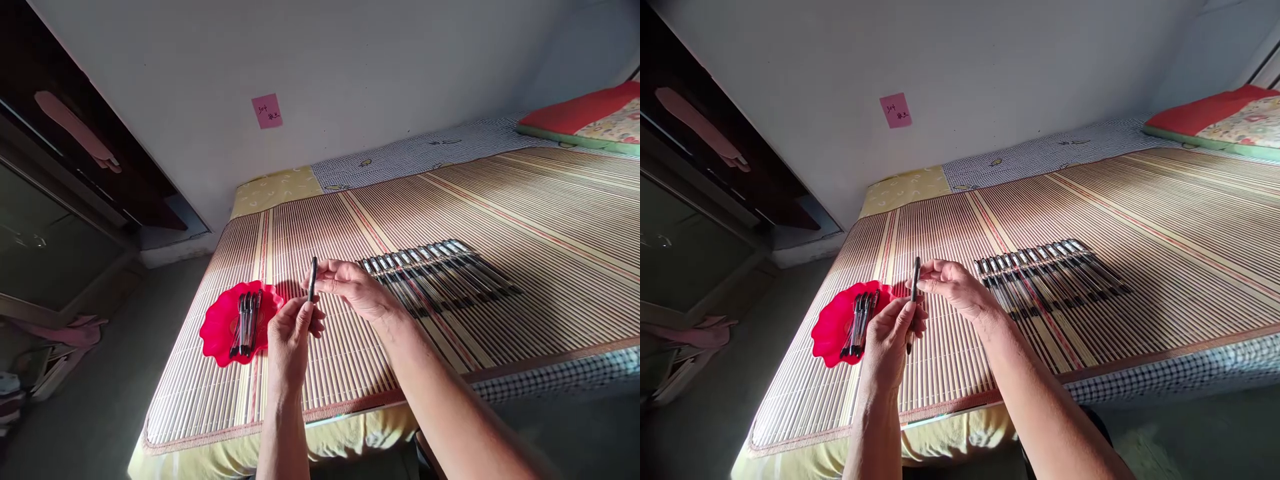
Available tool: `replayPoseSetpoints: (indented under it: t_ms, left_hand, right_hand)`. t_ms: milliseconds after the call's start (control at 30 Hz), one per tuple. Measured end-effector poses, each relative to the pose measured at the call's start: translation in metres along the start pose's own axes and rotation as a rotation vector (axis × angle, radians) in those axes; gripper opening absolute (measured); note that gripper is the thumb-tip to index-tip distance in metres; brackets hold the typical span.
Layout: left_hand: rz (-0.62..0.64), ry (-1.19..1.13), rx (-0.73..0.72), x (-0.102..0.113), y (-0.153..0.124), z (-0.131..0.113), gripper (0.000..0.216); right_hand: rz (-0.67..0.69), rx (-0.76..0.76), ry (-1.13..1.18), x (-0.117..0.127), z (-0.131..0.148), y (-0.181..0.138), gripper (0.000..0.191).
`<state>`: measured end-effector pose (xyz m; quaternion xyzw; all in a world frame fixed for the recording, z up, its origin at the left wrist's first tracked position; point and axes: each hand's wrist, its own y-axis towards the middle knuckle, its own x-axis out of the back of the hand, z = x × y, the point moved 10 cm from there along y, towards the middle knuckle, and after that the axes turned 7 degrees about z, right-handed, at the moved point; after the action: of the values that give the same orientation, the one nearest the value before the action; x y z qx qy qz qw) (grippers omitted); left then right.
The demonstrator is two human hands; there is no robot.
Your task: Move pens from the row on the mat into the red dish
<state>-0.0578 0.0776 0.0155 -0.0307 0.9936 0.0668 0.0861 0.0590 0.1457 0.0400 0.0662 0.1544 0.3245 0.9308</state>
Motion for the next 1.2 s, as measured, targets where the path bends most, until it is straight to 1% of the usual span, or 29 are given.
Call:
replayPoseSetpoints:
  t_ms: [67, 167, 267, 367, 500, 600, 700, 933, 1100, 1200]
  left_hand:
    - [0.012, -0.011, 0.003, -0.002, -0.001, -0.001, 0.037]
    - [0.002, -0.046, 0.010, -0.002, -0.001, 0.001, 0.040]
    - [-0.010, -0.085, 0.016, -0.001, -0.001, 0.003, 0.042]
    - [0.004, -0.102, 0.021, 0.000, -0.001, 0.005, 0.040]
    - [0.018, -0.142, 0.009, -0.001, 0.000, 0.003, 0.039]
    - [0.001, -0.180, -0.009, -0.002, 0.000, 0.001, 0.042]
    - [-0.022, -0.206, -0.010, -0.002, 0.001, 0.002, 0.044]
    - [-0.081, -0.231, 0.028, 0.005, -0.004, 0.016, 0.045]
    - [-0.099, -0.216, 0.023, 0.008, -0.007, 0.027, 0.043]
    - [-0.110, -0.190, 0.011, 0.010, -0.008, 0.030, 0.043]
  right_hand:
    - [-0.052, 0.007, -0.046, 0.008, 0.002, -0.002, 0.025]
    - [-0.135, 0.082, -0.182, 0.016, 0.018, -0.006, 0.032]
    - [-0.113, 0.169, -0.364, 0.009, 0.036, -0.009, 0.029]
    - [-0.106, 0.197, -0.506, 0.003, 0.044, -0.011, 0.026]
    - [-0.097, 0.226, -0.569, 0.000, 0.046, -0.011, 0.028]
    - [-0.082, 0.258, -0.591, -0.003, 0.047, -0.011, 0.030]
    - [-0.076, 0.248, -0.617, -0.007, 0.047, -0.011, 0.031]
    - [-0.081, 0.263, -0.779, -0.013, 0.042, -0.009, 0.032]
    - [-0.075, 0.238, -0.796, -0.012, 0.034, -0.007, 0.033]
    - [-0.076, 0.234, -0.821, -0.016, 0.032, -0.006, 0.031]
